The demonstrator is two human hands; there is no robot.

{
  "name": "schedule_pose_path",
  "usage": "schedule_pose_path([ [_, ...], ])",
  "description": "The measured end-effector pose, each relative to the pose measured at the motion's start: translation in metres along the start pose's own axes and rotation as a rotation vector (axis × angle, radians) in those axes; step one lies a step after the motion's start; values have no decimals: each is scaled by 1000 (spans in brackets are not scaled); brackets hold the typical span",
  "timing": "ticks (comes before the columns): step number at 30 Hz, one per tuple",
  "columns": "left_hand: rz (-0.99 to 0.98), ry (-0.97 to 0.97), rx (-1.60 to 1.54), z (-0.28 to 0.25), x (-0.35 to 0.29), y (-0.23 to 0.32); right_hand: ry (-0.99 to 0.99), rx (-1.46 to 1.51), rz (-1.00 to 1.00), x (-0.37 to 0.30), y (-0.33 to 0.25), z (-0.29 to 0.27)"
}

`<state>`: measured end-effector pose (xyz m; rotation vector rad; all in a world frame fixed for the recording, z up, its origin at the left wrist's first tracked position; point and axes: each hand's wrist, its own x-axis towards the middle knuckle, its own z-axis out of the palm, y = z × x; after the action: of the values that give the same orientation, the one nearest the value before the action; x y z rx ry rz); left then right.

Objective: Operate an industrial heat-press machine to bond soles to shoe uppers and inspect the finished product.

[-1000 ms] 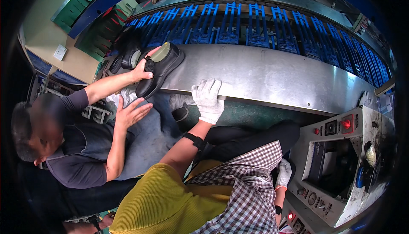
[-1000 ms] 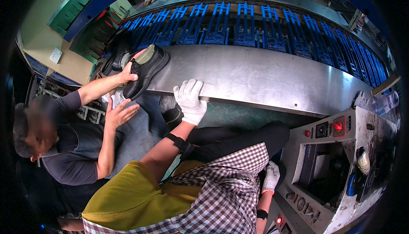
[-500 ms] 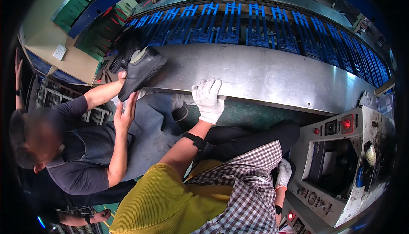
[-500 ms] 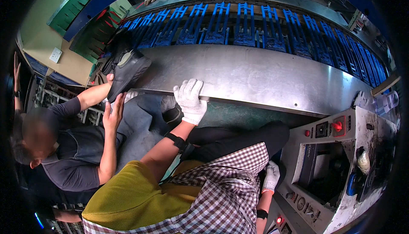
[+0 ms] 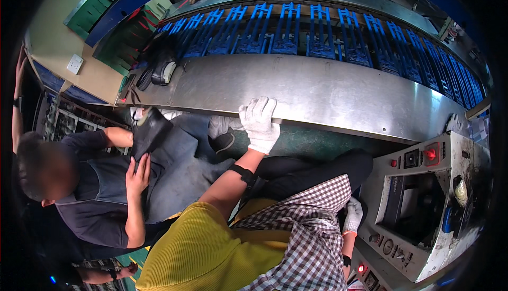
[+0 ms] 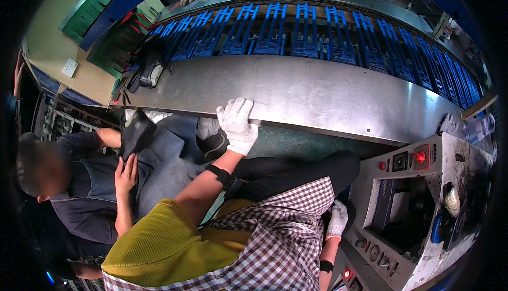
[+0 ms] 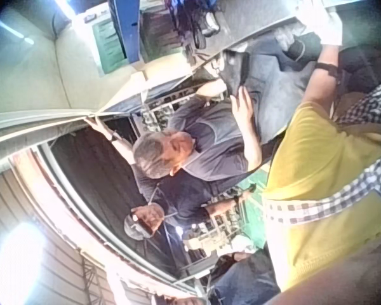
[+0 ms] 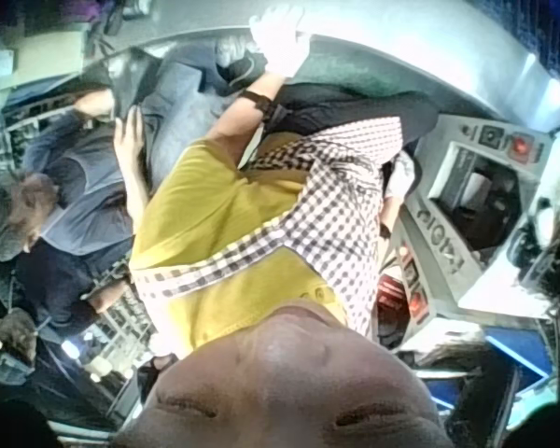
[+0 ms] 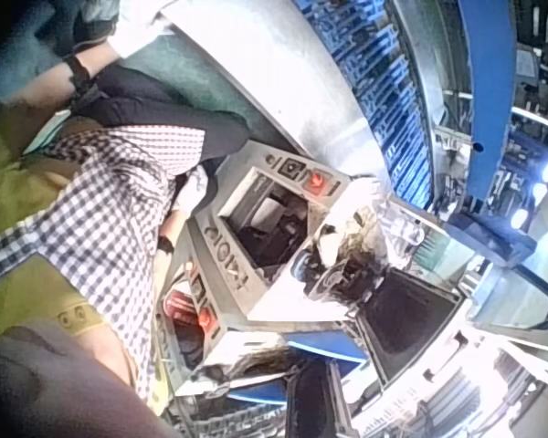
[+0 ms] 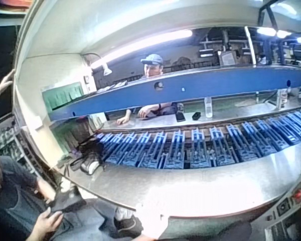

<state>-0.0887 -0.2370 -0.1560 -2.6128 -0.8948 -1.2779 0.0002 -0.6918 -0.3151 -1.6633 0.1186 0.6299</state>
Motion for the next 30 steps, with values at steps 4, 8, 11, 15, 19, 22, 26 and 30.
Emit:
schedule_pose_path([
  [4, 6, 25, -1, 3, -4, -4, 18, -1, 15, -4, -7, 5],
  [8, 4, 15, -10, 4, -5, -4, 11, -26, 20, -4, -8, 4],
  [11, -1, 2, -11, 4, -4, -3, 14, -38, 21, -3, -6, 3],
  [15, 0, 5, 7, 3, -5, -3, 5, 25, 6, -1, -1, 2],
  [19, 3, 14, 1, 3, -4, -2, 8, 18, -2, -1, -1, 2],
  [22, -2, 19, 5, 2, -3, -2, 10, 40, 1, -2, -2, 3],
  [26, 10, 21, 3, 3, -2, -4, 9, 16, -5, -3, -6, 4],
  [30, 8, 17, 4, 3, -2, -3, 9, 14, 1, -3, -6, 4],
])
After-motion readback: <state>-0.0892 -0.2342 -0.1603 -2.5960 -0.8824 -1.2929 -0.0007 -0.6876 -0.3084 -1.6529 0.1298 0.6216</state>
